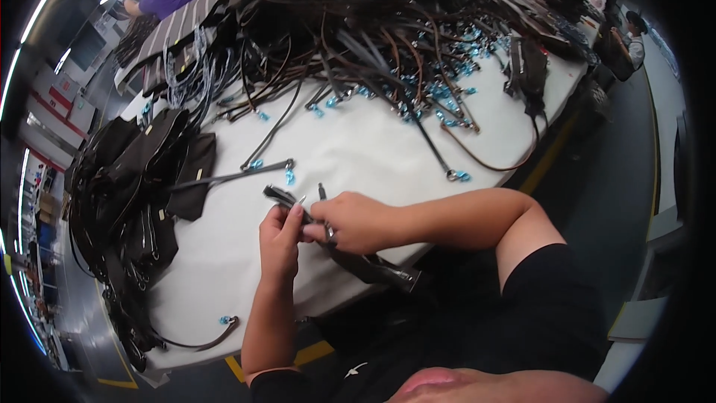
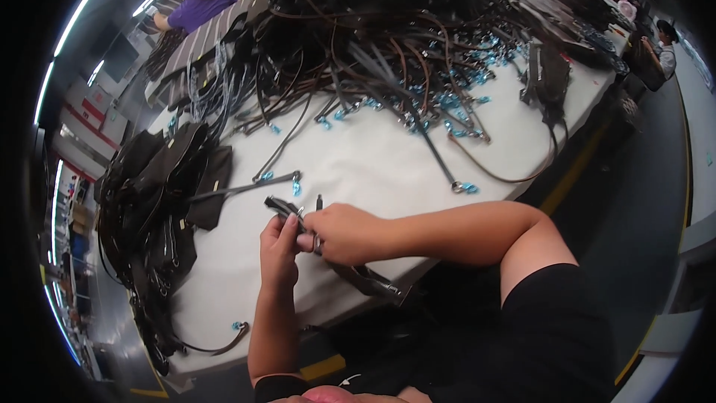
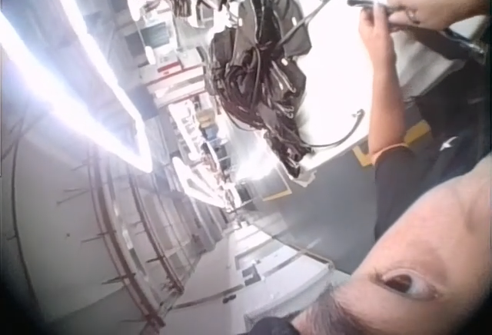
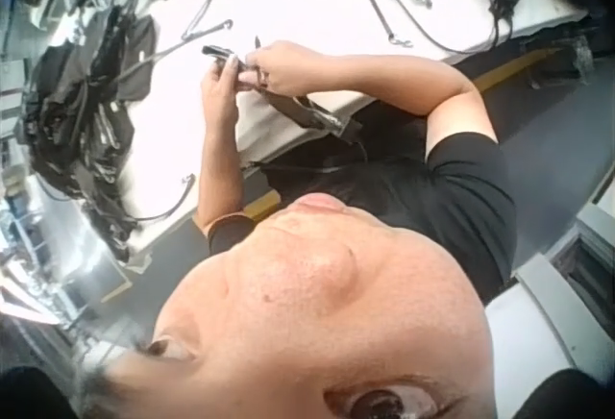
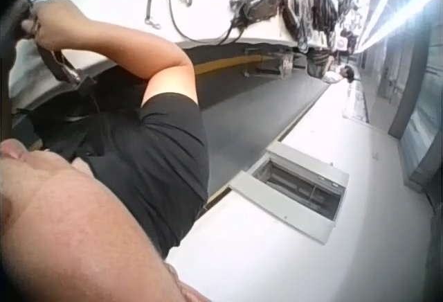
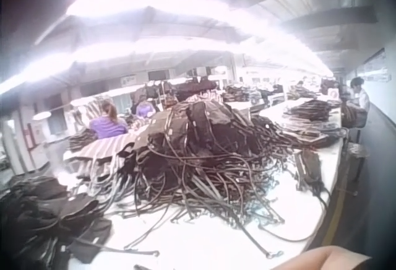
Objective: Applying edge finish or marking a leather tab on a bag using a specialized pen tool.
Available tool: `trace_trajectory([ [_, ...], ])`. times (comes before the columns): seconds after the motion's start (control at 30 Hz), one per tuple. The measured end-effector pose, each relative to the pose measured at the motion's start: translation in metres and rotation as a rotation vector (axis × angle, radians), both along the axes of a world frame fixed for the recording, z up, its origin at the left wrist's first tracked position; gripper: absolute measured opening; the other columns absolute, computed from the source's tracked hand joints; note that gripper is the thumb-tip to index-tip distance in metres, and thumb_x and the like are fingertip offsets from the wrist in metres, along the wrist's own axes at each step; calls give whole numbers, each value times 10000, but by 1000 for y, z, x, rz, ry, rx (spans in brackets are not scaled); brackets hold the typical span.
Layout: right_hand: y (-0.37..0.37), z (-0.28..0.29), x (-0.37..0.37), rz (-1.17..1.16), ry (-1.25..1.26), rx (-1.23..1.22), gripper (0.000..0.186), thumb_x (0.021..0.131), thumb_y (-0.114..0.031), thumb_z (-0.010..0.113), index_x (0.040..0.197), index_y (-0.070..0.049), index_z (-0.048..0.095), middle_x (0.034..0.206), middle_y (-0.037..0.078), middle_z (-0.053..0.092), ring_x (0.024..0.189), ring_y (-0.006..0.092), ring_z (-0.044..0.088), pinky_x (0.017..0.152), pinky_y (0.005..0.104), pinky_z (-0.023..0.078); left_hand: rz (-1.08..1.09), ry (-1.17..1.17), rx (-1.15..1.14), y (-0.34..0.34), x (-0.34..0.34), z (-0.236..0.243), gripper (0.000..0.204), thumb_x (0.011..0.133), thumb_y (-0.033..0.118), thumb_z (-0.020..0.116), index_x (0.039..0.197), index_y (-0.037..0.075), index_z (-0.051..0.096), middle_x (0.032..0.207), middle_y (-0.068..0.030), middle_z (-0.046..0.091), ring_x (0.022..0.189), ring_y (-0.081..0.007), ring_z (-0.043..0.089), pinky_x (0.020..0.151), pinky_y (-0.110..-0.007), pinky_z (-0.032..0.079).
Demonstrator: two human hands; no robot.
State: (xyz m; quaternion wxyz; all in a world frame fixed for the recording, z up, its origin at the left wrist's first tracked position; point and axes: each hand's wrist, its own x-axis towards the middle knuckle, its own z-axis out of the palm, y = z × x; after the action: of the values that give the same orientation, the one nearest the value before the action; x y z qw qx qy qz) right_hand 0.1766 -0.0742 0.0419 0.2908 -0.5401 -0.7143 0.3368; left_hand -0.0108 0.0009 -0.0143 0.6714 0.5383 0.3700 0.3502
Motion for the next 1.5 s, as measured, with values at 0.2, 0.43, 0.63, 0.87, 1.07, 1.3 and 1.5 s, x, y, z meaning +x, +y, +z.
trace_trajectory([
  [0.2,9,-15,13,-60,154,14,271,1008,-246,613,899,-6,678,847,214,701,838,405,683,728,472,515,-90,3,26,17,-2,-9,175,1010,149,615,1059,-16,581,933,-106,655,788,-169,677,729,-307,581],
  [0.43,18,-21,-16,-17,225,35,324,956,-278,710,832,17,658,771,194,685,761,366,680,694,433,511,-14,-161,-48,7,-18,-3,273,1052,192,585,1239,38,461,1124,-110,627,978,-175,661,826,-315,559],
  [0.63,10,-31,-10,-88,236,47,348,929,-331,735,879,10,680,811,186,701,796,361,695,729,427,537,-67,-185,-107,12,-16,-3,226,1040,132,574,1218,73,448,1112,-130,647,986,-206,686,824,-326,586],
  [0.87,8,-30,-3,-77,40,86,268,839,-275,769,876,-18,701,823,171,714,814,354,710,738,424,552,-133,-197,-10,12,-14,-9,377,1020,22,582,1313,90,355,1134,-169,678,1034,-225,697,864,-343,577],
  [1.07,0,-26,10,-61,-25,138,223,792,-231,761,854,-22,713,824,179,716,807,381,706,732,430,555,-239,-98,229,16,-14,-19,102,958,8,587,1057,5,607,1040,-66,674,858,-118,619,796,-239,472],
  [1.3,-7,-11,20,-232,-268,106,366,788,-235,746,970,61,632,888,272,707,871,456,706,781,498,559,-218,235,673,-3,-4,0,131,929,42,584,945,-44,682,871,-80,648,801,-171,568,746,-294,447],
  [1.5,15,-33,25,-139,-280,87,319,721,-151,757,931,65,652,902,275,708,882,455,703,788,492,562,-124,360,902,-6,2,-1,284,947,113,661,748,-27,514,711,-106,467,671,-222,447,632,-358,364],
])
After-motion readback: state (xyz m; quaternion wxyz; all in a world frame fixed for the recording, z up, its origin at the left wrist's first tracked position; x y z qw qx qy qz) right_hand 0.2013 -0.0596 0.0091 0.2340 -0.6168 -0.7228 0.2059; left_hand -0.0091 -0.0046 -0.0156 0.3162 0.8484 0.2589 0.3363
